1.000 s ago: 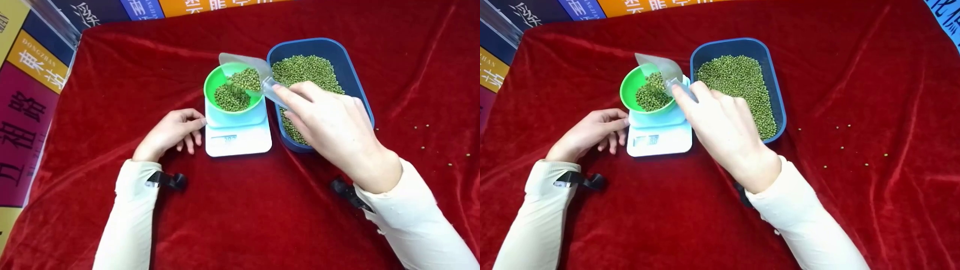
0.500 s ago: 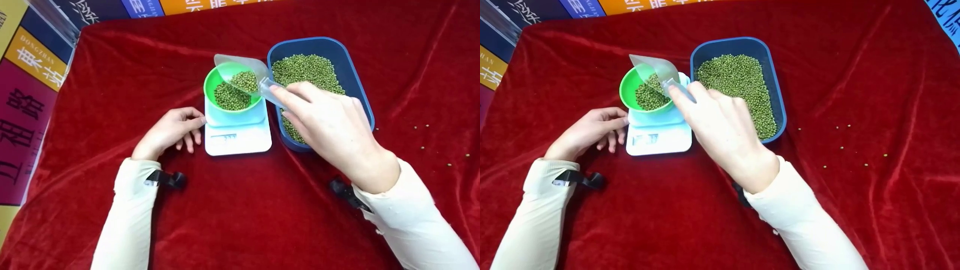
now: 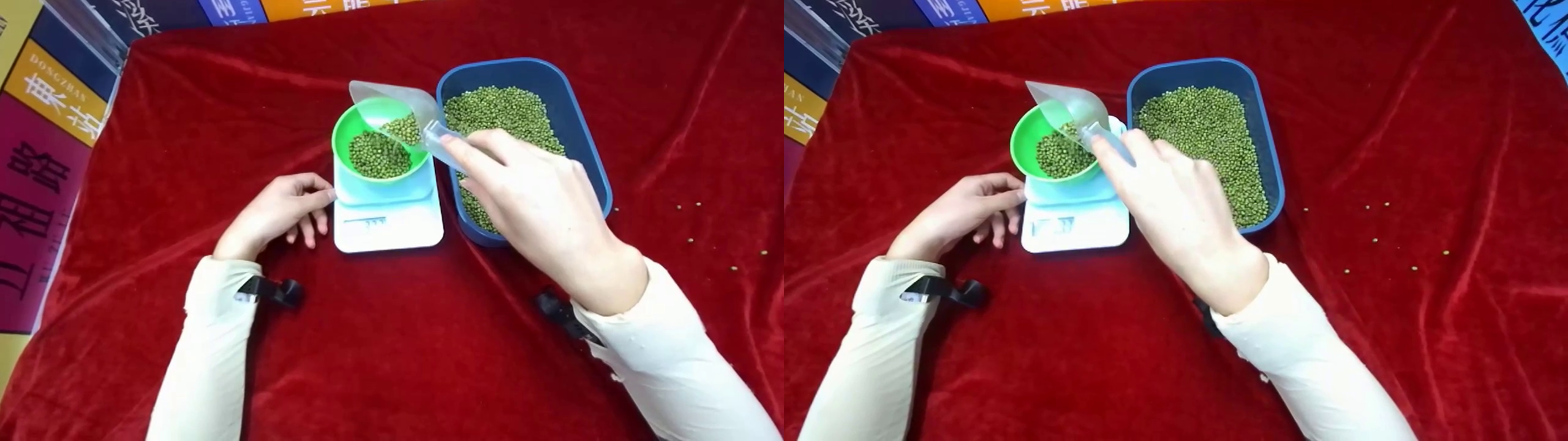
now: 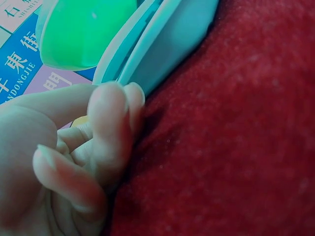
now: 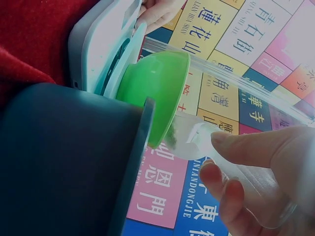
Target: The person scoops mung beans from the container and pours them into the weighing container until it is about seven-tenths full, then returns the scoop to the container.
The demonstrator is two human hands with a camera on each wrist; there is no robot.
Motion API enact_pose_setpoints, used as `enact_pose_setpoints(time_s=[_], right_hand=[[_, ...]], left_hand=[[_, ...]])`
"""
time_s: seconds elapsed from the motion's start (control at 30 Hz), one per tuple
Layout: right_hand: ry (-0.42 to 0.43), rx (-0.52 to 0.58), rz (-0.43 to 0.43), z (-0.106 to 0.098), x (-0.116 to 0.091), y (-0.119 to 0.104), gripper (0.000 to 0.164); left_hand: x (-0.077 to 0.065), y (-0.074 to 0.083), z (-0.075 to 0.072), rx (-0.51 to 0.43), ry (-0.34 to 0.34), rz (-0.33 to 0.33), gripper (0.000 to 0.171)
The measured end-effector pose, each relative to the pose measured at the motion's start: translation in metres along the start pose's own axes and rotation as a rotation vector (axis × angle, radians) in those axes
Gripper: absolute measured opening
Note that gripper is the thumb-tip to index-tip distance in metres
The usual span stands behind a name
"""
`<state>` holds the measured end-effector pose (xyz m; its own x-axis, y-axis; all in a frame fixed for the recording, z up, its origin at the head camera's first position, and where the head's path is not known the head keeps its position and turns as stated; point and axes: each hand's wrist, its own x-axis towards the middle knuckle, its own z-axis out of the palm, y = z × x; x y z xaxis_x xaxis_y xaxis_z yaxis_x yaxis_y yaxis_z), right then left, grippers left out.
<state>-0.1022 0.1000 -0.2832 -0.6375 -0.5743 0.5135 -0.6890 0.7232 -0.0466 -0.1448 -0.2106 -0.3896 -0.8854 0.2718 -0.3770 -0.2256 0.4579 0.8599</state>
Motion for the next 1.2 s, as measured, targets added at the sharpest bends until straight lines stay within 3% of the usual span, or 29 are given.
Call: enact_pose_setpoints(time_s=[0.37,0.53,0.77,1.2], right_hand=[[-0.028,0.014,0.034,0.002,0.001,-0.006,0.043],[0.026,-0.044,0.012,0.002,0.004,-0.012,0.037],[0.106,-0.077,-0.045,0.004,0.005,-0.014,0.050],[0.183,-0.097,-0.114,0.009,0.007,-0.012,0.051]], left_hand=[[-0.001,-0.002,0.000,0.001,0.005,-0.005,0.031],[-0.001,-0.002,0.000,0.003,0.003,-0.003,0.030],[-0.001,-0.001,0.001,0.003,0.002,-0.003,0.029],[-0.001,0.000,0.000,0.006,0.001,-0.003,0.029]])
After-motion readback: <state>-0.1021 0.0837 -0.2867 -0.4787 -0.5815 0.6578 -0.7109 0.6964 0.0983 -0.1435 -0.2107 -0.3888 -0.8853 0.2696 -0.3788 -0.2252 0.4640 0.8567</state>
